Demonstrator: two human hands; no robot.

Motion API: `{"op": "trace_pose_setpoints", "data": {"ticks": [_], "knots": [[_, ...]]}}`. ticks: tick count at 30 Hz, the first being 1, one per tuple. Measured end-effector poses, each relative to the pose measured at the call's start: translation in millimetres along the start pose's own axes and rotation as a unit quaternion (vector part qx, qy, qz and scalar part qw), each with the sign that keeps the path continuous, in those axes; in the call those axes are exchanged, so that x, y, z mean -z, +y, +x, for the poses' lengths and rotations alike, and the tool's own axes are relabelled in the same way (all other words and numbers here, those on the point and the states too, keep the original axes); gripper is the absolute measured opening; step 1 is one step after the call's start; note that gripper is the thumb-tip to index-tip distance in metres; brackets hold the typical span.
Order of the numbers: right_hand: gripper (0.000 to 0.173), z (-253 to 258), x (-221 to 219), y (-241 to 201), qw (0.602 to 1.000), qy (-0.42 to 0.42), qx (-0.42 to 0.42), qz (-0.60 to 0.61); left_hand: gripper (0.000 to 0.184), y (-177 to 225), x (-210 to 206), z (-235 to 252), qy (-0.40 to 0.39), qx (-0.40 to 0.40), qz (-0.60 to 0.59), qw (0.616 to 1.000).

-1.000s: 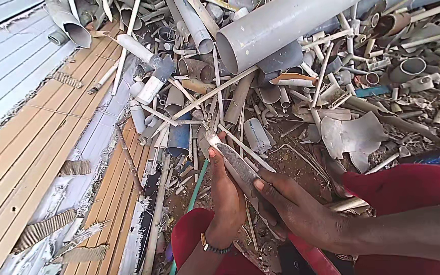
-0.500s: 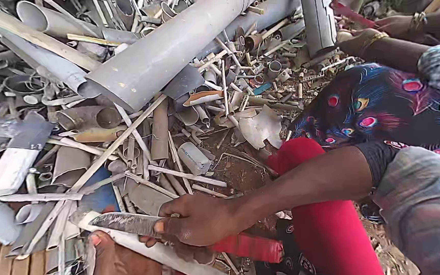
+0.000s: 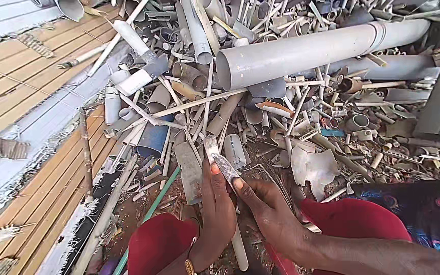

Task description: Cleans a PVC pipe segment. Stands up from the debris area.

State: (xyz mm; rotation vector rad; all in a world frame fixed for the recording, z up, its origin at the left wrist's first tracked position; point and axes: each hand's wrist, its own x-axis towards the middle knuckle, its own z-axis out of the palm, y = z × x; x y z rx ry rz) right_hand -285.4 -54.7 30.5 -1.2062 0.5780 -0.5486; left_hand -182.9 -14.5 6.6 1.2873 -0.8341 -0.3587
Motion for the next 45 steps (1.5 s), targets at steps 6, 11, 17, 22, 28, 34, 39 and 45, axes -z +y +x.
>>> {"op": "trace_pose_setpoints", "data": {"ticks": [6,11,17,22,28,34,39,45], "knots": [[0.034,8.8,-5.2,-9.7,0.999,0.033,-0.012,-0.015,0.041,1.3,4.0,14.6,-0.010,0.064,-0.017,0.998],[0.031,27.2,7.0,-3.5,0.963,0.098,0.190,-0.167,0.037,11.0,13.3,4.7,-0.157,0.193,-0.037,0.968],[0.038,20.1,69.4,-103.9,0.699,0.320,0.516,-0.379,0.043,-10.3,8.8,-3.1,-0.252,0.156,0.021,0.955],[0.012,24.9,55.2,-50.6,0.921,0.065,0.330,-0.196,0.038,-1.9,32.0,11.4,-0.213,0.117,-0.141,0.960],[0.021,26.8,59.8,-45.8,0.987,-0.115,0.046,0.104,0.046,-3.5,31.6,11.8,-0.336,0.075,-0.168,0.924],[0.014,26.7,63.5,-44.8,0.983,-0.116,0.143,-0.028,0.047,-6.1,31.7,10.6,-0.400,0.084,-0.149,0.900],[0.009,29.4,59.2,-39.1,0.988,-0.064,0.133,-0.051,0.040,-7.4,30.3,11.6,-0.296,-0.032,0.008,0.955],[0.010,28.0,47.3,-32.6,0.992,-0.012,0.123,-0.024,0.022,-10.7,30.8,15.5,-0.166,-0.201,0.096,0.961]]}}
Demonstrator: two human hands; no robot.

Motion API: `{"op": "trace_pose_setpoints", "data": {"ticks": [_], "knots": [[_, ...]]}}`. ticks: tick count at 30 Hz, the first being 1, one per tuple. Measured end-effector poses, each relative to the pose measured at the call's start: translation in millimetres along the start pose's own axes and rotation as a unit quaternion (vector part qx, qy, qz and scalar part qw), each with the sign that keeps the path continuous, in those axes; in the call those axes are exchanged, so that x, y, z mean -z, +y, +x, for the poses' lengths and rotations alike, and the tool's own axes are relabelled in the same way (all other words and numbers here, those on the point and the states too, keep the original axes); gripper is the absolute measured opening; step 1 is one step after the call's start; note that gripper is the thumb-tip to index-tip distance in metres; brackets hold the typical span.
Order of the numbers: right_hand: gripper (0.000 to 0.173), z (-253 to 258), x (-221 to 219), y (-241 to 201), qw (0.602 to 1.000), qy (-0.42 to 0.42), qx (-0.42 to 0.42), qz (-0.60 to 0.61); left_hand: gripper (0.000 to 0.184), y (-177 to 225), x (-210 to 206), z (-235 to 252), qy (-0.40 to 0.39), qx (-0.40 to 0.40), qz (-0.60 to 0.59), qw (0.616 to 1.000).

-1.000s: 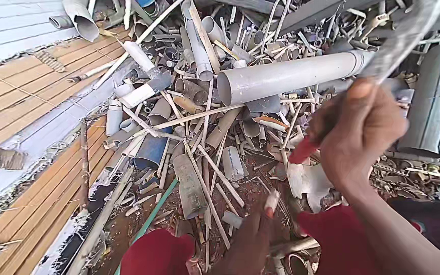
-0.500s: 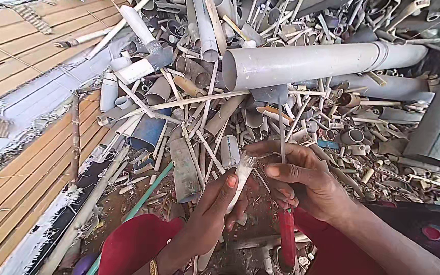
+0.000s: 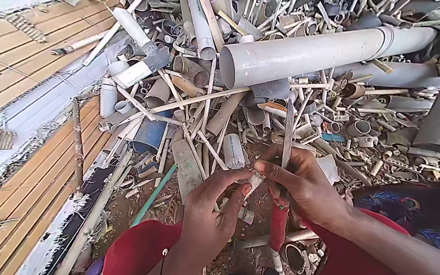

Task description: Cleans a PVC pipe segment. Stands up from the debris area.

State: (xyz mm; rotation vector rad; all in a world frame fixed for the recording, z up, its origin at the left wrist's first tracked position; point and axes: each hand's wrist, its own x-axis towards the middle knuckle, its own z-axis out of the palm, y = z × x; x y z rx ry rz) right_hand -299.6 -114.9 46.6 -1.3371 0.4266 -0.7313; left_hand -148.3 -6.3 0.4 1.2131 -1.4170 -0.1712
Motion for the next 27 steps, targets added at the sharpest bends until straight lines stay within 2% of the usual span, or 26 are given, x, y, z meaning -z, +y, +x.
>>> {"op": "trace_pose_setpoints", "data": {"ticks": [6,8,10,12,14,15,16,17,19,21,25,27], "knots": [[0.013,-4.2,-6.4,-1.4,0.999,0.020,-0.030,0.029,0.011,-6.0,5.5,-1.8,0.028,-0.163,0.164,0.973],[0.015,-5.0,-7.8,1.1,0.997,0.023,-0.055,0.050,0.010,-9.4,3.3,-4.5,0.021,-0.172,0.190,0.966],[0.017,-5.2,-10.0,4.1,0.993,0.040,-0.086,0.063,0.012,-11.9,-2.6,-9.1,-0.003,-0.100,0.135,0.986],[0.018,-7.3,-12.4,5.1,0.991,0.045,-0.100,0.075,0.018,-10.4,-7.1,-10.3,-0.036,0.029,-0.025,0.999],[0.019,-12.4,-14.8,4.3,0.991,0.021,-0.095,0.094,0.048,-5.8,-6.6,-8.2,-0.064,0.133,-0.160,0.976],[0.019,-14.6,-14.9,3.3,0.991,0.000,-0.088,0.102,0.059,-5.2,-4.8,-7.1,-0.080,0.153,-0.198,0.965],[0.020,-16.3,-14.4,2.1,0.990,-0.021,-0.083,0.110,0.055,-5.4,-3.7,-7.6,-0.088,0.147,-0.212,0.962],[0.020,-17.6,-13.3,1.4,0.988,-0.041,-0.082,0.122,0.040,-5.6,-3.4,-9.9,-0.084,0.127,-0.207,0.966],[0.017,-16.9,-9.1,-3.3,0.986,-0.069,-0.081,0.132,0.025,-6.3,-2.8,-11.0,-0.066,0.065,-0.147,0.985],[0.007,-16.4,-4.7,-9.0,0.992,-0.062,-0.067,0.090,0.025,-5.9,-0.1,-8.5,-0.021,0.022,-0.079,0.996],[0.019,-15.4,7.2,-7.3,0.999,-0.006,-0.048,0.009,0.025,-5.4,14.9,-2.7,0.044,-0.059,0.027,0.997],[0.025,-15.7,13.4,-1.8,0.997,0.008,-0.074,-0.036,0.024,-2.0,19.4,-3.6,0.058,-0.061,0.010,0.996]]}}
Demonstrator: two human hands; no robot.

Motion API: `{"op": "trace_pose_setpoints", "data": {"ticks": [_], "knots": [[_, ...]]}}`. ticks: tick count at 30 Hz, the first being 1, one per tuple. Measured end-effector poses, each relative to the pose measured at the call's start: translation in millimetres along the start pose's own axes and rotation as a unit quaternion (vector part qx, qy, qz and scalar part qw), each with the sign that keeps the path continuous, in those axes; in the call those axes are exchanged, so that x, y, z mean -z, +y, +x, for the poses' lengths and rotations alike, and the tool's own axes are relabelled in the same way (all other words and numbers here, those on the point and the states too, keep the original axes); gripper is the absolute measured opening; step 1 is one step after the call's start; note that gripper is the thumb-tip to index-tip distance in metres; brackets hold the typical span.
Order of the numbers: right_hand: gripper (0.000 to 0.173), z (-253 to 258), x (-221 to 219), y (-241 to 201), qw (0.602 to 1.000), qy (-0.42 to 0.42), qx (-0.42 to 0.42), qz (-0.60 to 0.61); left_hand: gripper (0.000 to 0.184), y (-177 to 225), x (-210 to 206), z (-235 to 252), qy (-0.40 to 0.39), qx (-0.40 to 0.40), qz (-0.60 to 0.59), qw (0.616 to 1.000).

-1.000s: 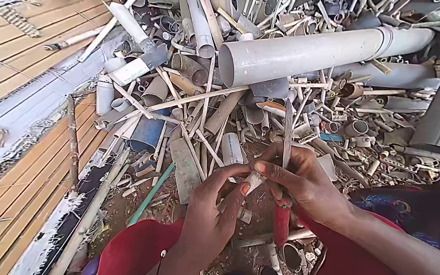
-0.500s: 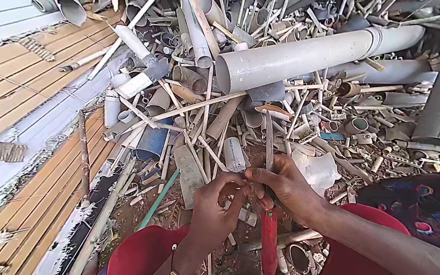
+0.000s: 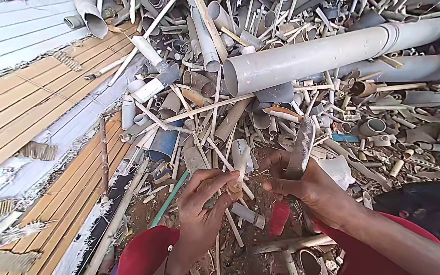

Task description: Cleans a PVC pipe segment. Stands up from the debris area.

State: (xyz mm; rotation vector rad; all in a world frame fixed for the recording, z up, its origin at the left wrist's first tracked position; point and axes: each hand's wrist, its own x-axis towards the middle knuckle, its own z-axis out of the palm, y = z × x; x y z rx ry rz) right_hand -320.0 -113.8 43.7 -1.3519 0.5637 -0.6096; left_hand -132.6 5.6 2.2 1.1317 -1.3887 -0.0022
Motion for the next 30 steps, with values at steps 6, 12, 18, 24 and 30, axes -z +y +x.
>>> {"op": "trace_pose_setpoints", "data": {"ticks": [6,12,18,24,30], "knots": [[0.067,-15.1,-3.0,29.1,0.967,0.045,0.012,-0.252,0.028,3.6,10.0,2.6,0.029,0.157,-0.162,0.974],[0.046,-22.8,-8.0,49.2,0.971,-0.051,0.089,-0.217,0.022,14.1,1.9,0.7,0.008,0.233,-0.245,0.941],[0.018,-22.8,-22.2,44.5,0.985,-0.167,0.033,-0.014,0.037,18.2,-4.0,4.1,0.000,0.190,-0.202,0.961],[0.022,-20.8,-21.7,44.9,0.980,-0.188,0.055,-0.028,0.016,9.3,5.3,10.1,0.016,0.081,-0.083,0.993],[0.043,-23.6,-30.0,43.8,0.966,-0.138,0.109,-0.192,0.020,4.5,5.8,9.4,0.015,0.046,-0.013,0.999]]}}
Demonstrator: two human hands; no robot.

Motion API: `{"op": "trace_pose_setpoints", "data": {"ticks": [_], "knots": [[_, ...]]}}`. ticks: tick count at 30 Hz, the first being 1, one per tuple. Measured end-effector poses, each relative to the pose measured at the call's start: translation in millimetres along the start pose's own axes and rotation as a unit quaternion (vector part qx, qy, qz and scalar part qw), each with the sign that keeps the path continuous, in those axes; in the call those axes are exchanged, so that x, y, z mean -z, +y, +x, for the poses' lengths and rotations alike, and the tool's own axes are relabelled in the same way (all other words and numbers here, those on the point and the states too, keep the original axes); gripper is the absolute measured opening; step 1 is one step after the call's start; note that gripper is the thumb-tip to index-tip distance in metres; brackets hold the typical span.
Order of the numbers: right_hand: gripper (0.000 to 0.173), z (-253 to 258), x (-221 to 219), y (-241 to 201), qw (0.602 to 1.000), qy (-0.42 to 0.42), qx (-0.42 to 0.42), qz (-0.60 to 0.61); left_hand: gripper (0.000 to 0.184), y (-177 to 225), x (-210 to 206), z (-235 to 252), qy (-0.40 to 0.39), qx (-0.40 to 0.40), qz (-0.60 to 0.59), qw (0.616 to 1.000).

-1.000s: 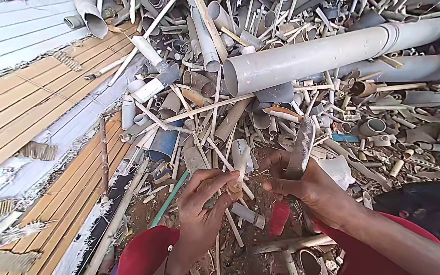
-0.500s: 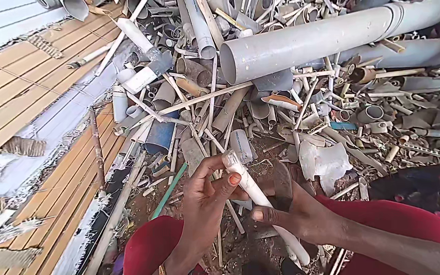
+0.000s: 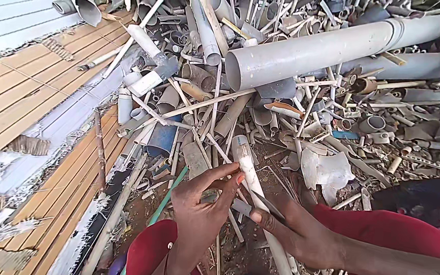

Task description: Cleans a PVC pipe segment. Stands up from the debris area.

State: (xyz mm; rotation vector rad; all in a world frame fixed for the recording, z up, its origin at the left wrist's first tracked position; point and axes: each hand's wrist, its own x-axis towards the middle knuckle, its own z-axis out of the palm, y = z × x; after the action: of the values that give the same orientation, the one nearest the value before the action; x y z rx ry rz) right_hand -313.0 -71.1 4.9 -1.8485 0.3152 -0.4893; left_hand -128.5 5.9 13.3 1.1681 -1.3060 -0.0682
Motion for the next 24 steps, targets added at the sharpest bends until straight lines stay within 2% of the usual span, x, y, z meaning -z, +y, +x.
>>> {"op": "trace_pose_setpoints", "data": {"ticks": [5,13,17,21,24], "knots": [[0.045,5.3,-7.7,-4.3,0.992,0.074,0.015,-0.098,0.018,-1.3,-8.2,5.3,0.017,0.018,-0.023,0.999],[0.042,12.7,0.5,-22.6,0.972,0.048,-0.027,-0.229,0.015,-6.1,-14.1,11.8,0.044,0.029,-0.088,0.995],[0.043,16.5,5.0,-19.6,0.981,0.019,-0.030,-0.191,0.013,-8.0,-14.2,12.4,0.054,0.051,-0.072,0.995],[0.041,17.0,6.8,-15.0,0.995,-0.014,-0.006,-0.104,0.015,-12.7,-15.0,14.1,0.052,0.063,0.003,0.997],[0.034,16.6,1.3,-14.5,0.998,-0.005,0.029,-0.048,0.021,-13.8,-20.0,11.5,0.055,0.112,-0.053,0.991]]}}
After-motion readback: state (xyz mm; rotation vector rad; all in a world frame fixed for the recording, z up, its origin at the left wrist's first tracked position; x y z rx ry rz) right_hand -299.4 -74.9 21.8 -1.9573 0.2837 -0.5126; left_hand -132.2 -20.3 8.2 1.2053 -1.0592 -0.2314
